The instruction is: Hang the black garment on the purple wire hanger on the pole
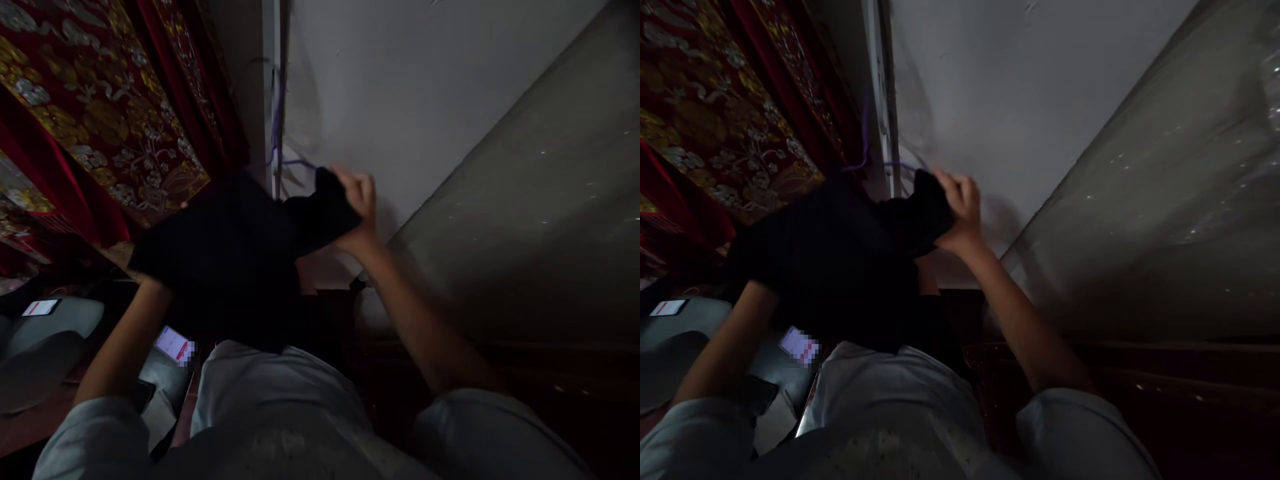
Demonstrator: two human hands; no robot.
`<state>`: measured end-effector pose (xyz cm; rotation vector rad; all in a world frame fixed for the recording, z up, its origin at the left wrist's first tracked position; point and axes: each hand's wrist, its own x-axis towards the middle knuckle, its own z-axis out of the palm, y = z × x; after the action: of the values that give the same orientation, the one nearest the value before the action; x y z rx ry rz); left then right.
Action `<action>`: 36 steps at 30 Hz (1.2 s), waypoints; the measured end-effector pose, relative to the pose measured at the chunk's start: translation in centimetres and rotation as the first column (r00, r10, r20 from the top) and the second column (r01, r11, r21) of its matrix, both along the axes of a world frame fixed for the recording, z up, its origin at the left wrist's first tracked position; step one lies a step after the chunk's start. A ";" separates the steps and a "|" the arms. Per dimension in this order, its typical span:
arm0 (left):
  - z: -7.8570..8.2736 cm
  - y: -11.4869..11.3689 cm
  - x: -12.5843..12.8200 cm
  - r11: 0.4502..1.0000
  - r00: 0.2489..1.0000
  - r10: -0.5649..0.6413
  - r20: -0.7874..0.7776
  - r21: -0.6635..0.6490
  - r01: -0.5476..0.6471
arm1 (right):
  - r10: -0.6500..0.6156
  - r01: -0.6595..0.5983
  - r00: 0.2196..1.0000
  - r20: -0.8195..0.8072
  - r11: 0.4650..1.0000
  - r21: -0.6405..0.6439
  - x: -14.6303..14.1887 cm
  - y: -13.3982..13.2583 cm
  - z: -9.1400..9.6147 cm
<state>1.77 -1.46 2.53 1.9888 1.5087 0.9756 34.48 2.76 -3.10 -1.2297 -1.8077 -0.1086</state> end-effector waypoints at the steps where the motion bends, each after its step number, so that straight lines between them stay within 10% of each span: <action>1: -1.1 -0.4 -0.6 1.000 0.998 0.015 0.057 -0.017 -0.014 | -0.030 0.031 0.999 -0.029 0.999 0.014 1.2 0.3 0.7; 6: -6.9 -2.1 -0.3 0.969 0.781 -0.004 0.624 -0.191 0.157 | -0.057 0.058 0.998 -0.007 0.997 0.058 4.4 1.5 5.2; 15: -14.2 -2.4 5.1 0.937 0.579 0.295 0.760 -0.348 -0.021 | -0.097 0.096 0.993 0.065 0.995 0.018 3.3 1.4 6.7; 28: -13.9 -5.1 4.2 0.942 0.416 0.335 0.845 -0.308 -0.133 | -0.015 0.007 0.990 0.137 0.998 0.064 3.1 0.0 6.1; 32: -15.4 -6.7 4.2 0.894 0.310 0.448 0.839 -0.426 -0.139 | 0.121 -0.109 0.990 -0.070 0.982 0.152 1.8 -1.4 3.1; 36: -16.8 -7.9 5.0 0.856 0.310 0.513 0.800 -0.506 -0.109 | 0.056 0.005 0.819 -0.571 0.995 0.104 -3.7 -2.6 -4.4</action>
<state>6.79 -9.39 -14.31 0.5309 1.2162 1.4800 30.74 0.11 -7.47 -1.0219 -1.2683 0.1733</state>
